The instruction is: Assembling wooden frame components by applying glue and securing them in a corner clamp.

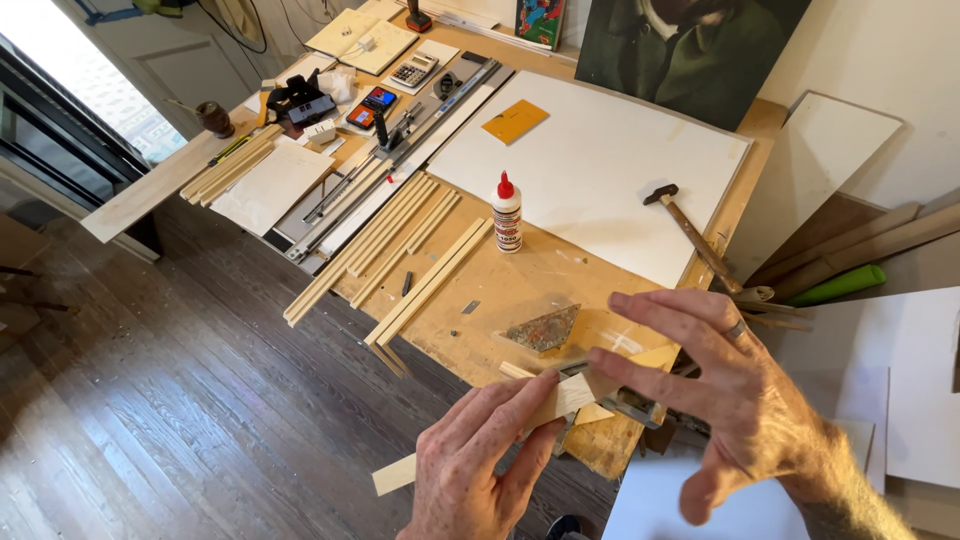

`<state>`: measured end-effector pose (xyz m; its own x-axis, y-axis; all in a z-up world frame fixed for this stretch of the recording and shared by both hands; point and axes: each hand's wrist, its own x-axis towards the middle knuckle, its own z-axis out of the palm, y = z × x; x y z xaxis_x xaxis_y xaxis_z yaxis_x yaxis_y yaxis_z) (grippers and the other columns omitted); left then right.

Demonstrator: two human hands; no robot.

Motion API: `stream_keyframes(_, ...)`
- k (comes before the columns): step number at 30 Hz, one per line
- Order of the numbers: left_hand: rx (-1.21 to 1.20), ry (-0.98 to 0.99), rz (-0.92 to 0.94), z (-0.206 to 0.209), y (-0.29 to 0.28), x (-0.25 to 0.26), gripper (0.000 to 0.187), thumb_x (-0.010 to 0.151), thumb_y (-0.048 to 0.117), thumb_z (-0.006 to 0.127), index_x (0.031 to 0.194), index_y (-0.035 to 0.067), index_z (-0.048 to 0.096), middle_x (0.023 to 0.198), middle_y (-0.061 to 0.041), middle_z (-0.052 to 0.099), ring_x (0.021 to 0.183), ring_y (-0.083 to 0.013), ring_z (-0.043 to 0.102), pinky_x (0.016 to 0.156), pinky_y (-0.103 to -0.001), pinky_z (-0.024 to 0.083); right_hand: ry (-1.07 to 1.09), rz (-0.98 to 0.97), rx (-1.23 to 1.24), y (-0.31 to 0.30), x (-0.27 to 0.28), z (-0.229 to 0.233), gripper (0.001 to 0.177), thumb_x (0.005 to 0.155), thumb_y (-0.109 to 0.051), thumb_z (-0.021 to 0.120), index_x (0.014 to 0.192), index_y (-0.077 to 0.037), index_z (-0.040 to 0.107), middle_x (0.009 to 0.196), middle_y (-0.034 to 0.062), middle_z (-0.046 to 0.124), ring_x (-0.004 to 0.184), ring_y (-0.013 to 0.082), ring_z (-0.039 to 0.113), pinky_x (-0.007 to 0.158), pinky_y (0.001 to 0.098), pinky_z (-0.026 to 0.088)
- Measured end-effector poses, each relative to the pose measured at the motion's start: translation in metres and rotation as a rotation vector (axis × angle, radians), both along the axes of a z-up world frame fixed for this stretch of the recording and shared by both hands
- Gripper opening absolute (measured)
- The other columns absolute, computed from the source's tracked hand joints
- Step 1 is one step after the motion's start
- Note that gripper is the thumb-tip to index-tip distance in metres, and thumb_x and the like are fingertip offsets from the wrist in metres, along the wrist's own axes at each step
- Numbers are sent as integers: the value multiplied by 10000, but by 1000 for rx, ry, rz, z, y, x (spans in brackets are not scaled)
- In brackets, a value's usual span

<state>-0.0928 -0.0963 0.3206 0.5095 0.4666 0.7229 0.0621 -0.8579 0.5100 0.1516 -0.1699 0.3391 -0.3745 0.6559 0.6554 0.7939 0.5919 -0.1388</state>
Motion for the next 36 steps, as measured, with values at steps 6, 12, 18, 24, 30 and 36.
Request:
stream_keyframes(6, -180, 47, 17, -2, 4, -6, 428, 1047, 190, 595, 1465, 129, 523, 1061, -78, 688, 847, -222, 707, 711, -340, 569, 342, -16, 135, -6, -16, 1, 316, 863, -156, 689, 1088, 65, 669, 1094, 212, 722, 895, 257, 743, 775, 326, 606)
stream_keyframes(12, -454, 44, -72, 1, 9, -18, 439, 1075, 229, 533, 1507, 184, 472, 1070, -56, 568, 681, -209, 485, 566, -439, 440, 481, -150, 259, -10, -29, 0, 202, 688, -27, 801, 796, 101, 689, 730, 163, 728, 500, 188, 664, 479, 238, 502)
stream_keyframes(18, -441, 30, -30, 17, 15, -24, 421, 1006, 155, 581, 1423, 101, 600, 889, -38, 519, 530, -113, 380, 436, -267, 376, 385, -35, 345, -13, -22, -17, 249, 743, -169, 665, 544, -57, 565, 501, 13, 555, 365, 118, 458, 372, 250, 381)
stream_keyframes(24, -486, 48, -103, 29, 14, -27, 387, 1021, 234, 555, 1371, 89, 632, 915, -48, 533, 598, -127, 485, 524, -253, 487, 431, -158, -80, -2, -5, -53, 542, 939, -494, 423, 1160, -64, 668, 1177, 77, 734, 1054, 163, 749, 872, 327, 623)
stream_keyframes(30, -597, 88, -119, 33, 7, -25, 408, 1036, 271, 535, 1377, 64, 621, 992, -49, 594, 639, -130, 566, 580, -289, 520, 803, -20, -405, 11, -53, -20, 573, 811, -48, 781, 1340, -87, 565, 1187, 93, 788, 1160, 198, 762, 1063, 367, 604)
stream_keyframes(36, -568, 42, -107, 25, 6, -24, 382, 1028, 229, 568, 1337, 12, 622, 1071, -86, 653, 810, -172, 724, 682, -273, 647, 986, 22, -389, 15, -61, -23, 462, 804, 41, 767, 1227, -50, 606, 1095, 144, 806, 1086, 221, 790, 996, 321, 653)
